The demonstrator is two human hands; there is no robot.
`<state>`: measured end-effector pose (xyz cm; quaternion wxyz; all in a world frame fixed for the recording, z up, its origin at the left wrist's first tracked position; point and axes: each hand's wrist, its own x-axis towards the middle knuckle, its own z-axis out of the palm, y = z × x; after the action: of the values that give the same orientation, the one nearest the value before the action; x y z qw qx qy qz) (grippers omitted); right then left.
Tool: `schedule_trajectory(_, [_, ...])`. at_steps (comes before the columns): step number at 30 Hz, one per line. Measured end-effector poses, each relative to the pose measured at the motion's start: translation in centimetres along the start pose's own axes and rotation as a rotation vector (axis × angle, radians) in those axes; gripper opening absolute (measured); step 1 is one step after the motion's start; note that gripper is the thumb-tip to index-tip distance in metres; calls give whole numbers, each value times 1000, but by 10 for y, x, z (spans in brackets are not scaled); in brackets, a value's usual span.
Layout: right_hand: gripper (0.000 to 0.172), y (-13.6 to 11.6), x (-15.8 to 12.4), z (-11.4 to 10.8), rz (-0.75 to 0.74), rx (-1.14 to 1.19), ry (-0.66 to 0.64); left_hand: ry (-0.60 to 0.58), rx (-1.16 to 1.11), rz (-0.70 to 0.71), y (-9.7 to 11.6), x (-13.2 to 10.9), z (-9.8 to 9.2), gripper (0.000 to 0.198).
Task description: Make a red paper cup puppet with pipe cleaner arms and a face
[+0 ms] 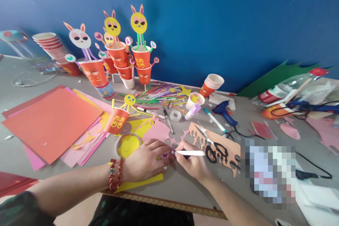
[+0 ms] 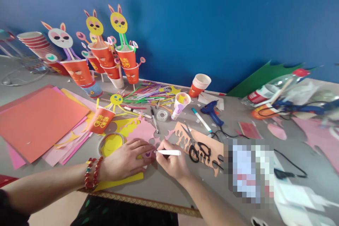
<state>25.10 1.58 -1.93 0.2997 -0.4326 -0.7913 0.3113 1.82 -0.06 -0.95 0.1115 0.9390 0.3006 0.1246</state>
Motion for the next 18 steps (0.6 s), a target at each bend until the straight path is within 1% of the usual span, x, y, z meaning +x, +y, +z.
schedule_trajectory(7, [16,0,1,0,4,12,2,14,3,2,0,0,1,31])
schedule_trajectory(11, [15,-1,2,-1,2,11,3,22,2,4,-1,0,1,29])
schedule_trajectory(18, [17,-2,2,-2,13,22,-15,12,13,0,0,0,1,32])
